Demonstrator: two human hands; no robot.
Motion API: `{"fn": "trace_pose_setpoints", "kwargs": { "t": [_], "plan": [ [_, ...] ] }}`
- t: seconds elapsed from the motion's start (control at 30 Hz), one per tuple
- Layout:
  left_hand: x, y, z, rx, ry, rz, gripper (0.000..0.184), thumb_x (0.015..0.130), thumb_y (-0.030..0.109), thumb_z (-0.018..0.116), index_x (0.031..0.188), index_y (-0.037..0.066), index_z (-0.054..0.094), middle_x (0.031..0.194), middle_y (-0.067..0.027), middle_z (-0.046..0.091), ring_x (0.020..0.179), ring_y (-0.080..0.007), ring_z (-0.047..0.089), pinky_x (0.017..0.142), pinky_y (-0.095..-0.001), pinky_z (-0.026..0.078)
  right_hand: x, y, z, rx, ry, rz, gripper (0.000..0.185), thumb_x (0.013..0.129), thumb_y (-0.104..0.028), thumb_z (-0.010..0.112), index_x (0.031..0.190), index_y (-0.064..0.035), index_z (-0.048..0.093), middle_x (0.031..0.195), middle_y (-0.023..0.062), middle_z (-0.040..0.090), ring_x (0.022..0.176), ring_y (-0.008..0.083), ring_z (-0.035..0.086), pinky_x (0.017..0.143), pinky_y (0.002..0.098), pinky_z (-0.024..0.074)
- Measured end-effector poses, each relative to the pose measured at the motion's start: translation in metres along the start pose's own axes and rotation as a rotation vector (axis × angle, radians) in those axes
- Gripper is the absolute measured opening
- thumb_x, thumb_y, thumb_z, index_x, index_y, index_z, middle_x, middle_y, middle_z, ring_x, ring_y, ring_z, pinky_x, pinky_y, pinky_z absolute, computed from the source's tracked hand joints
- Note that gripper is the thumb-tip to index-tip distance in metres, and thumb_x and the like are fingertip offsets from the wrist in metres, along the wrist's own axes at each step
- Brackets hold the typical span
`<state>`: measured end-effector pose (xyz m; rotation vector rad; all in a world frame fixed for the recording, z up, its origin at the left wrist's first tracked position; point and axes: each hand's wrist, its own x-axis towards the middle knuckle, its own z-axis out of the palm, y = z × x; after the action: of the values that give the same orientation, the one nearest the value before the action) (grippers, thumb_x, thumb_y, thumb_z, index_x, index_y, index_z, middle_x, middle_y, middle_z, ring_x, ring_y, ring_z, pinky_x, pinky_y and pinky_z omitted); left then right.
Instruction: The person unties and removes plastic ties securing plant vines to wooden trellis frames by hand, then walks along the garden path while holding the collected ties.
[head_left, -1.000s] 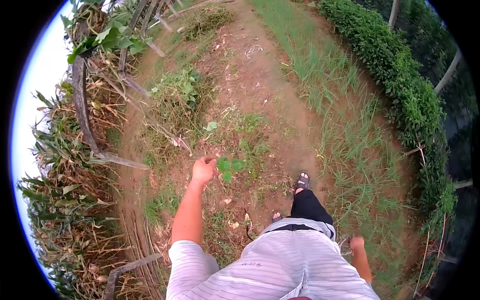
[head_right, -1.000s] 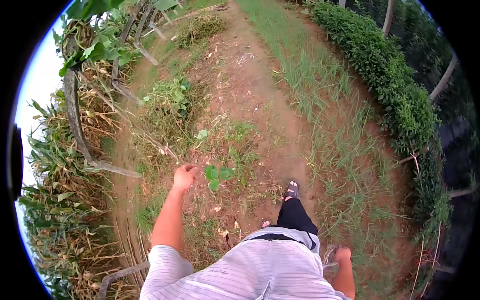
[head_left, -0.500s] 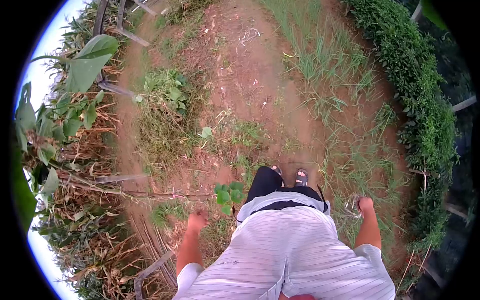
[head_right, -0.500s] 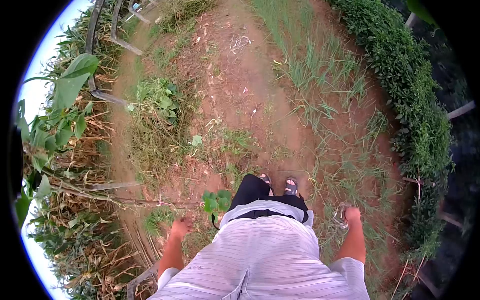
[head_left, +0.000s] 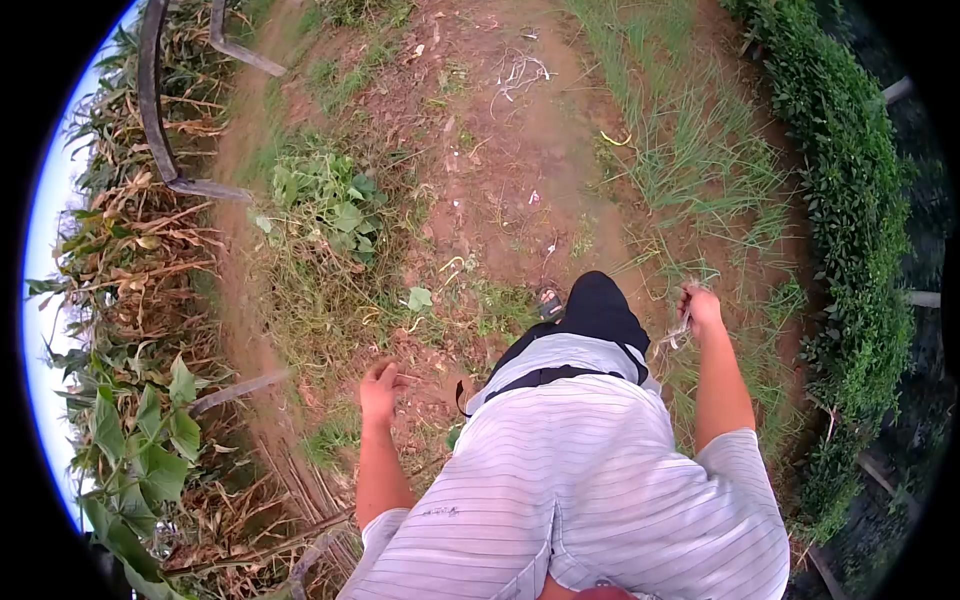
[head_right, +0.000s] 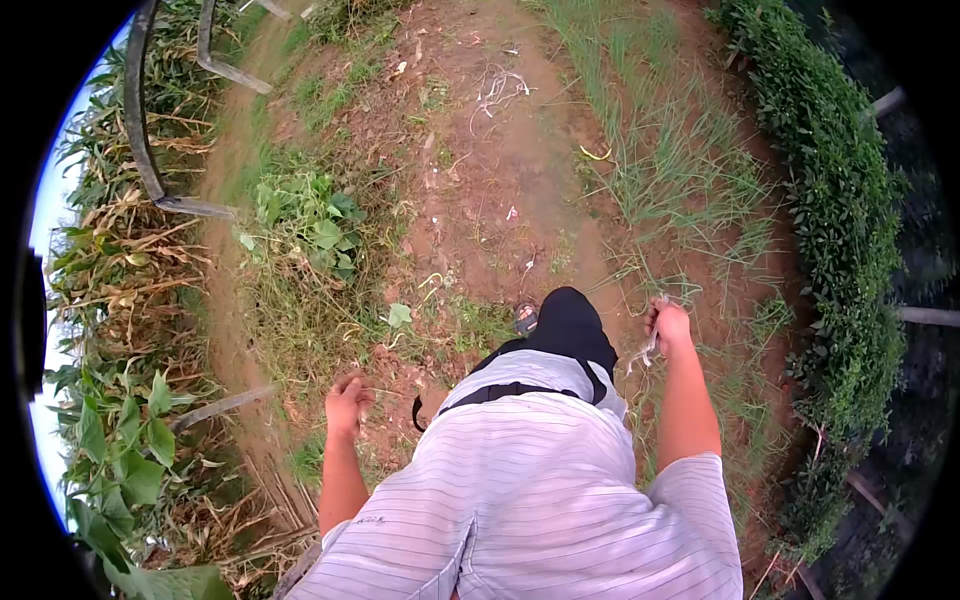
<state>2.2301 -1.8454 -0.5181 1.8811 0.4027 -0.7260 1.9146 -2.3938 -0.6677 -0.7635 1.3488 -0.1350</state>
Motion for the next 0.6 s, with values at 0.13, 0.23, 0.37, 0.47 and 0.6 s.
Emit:
{"fn": "trace_pose_setpoints", "kwargs": {
  "t": [0.13, 0.23, 0.37, 0.47, 0.6],
  "plan": [
    [0.032, 0.062, -0.014, -0.096, 0.171, 0.039, 0.028, 0.096, 0.014, 0.057, 0.118, -0.003, 0.059, 0.091, -0.0077, 0.067, 0.067, -0.0142, 0.064, 0.058, -0.0266, 0.050, 0.054, -0.121, 0.143, 0.013, -0.177, -0.052, 0.016, 0.100, -0.017, 0.048, 0.107, -0.0081, 0.060, 0.076, 0.0008, 0.054, 0.066, 0.0145, 0.054, 0.058, 0.0318, 0.0489],
    [0.040, 0.039, -0.015, -0.127, 0.253, -0.086, 0.024, 0.095, 0.014, 0.058, 0.112, -0.003, 0.060, 0.090, -0.0080, 0.067, 0.067, -0.0151, 0.065, 0.057, -0.0269, 0.051, 0.111, -0.193, 0.252, -0.014, -0.363, -0.087, 0.018, 0.101, -0.016, 0.047, 0.109, -0.0075, 0.060, 0.078, 0.0010, 0.055, 0.068, 0.0147, 0.055, 0.061, 0.0322, 0.0501],
    [0.001, 0.001, 0.030, -0.325, 0.477, -0.320, 0.020, 0.093, 0.013, 0.058, 0.106, -0.002, 0.059, 0.082, -0.0088, 0.066, 0.060, -0.0180, 0.064, 0.049, -0.0281, 0.050, 0.132, -0.306, 0.407, -0.115, -0.539, -0.125, 0.020, 0.100, -0.015, 0.050, 0.114, -0.0048, 0.060, 0.079, 0.0022, 0.056, 0.069, 0.0159, 0.057, 0.064, 0.0336, 0.0514],
    [-0.056, -0.014, 0.095, -0.511, 0.613, -0.528, 0.018, 0.092, 0.012, 0.058, 0.105, -0.001, 0.058, 0.080, -0.0105, 0.066, 0.056, -0.0198, 0.062, 0.048, -0.0300, 0.050, 0.167, -0.387, 0.494, -0.100, -0.652, -0.195, 0.021, 0.099, -0.012, 0.049, 0.114, -0.0026, 0.061, 0.079, 0.0035, 0.057, 0.066, 0.0164, 0.058, 0.060, 0.0332, 0.0523],
    [-0.101, 0.049, 0.202, -0.609, 0.648, -0.671, 0.016, 0.093, 0.014, 0.060, 0.102, 0.001, 0.059, 0.084, -0.0117, 0.066, 0.058, -0.0212, 0.063, 0.048, -0.0319, 0.051, 0.243, -0.498, 0.557, -0.151, -0.632, -0.298, 0.022, 0.100, -0.012, 0.048, 0.115, 0.0012, 0.059, 0.082, 0.0055, 0.059, 0.070, 0.0180, 0.058, 0.064, 0.0337, 0.0525]
  ]
}}
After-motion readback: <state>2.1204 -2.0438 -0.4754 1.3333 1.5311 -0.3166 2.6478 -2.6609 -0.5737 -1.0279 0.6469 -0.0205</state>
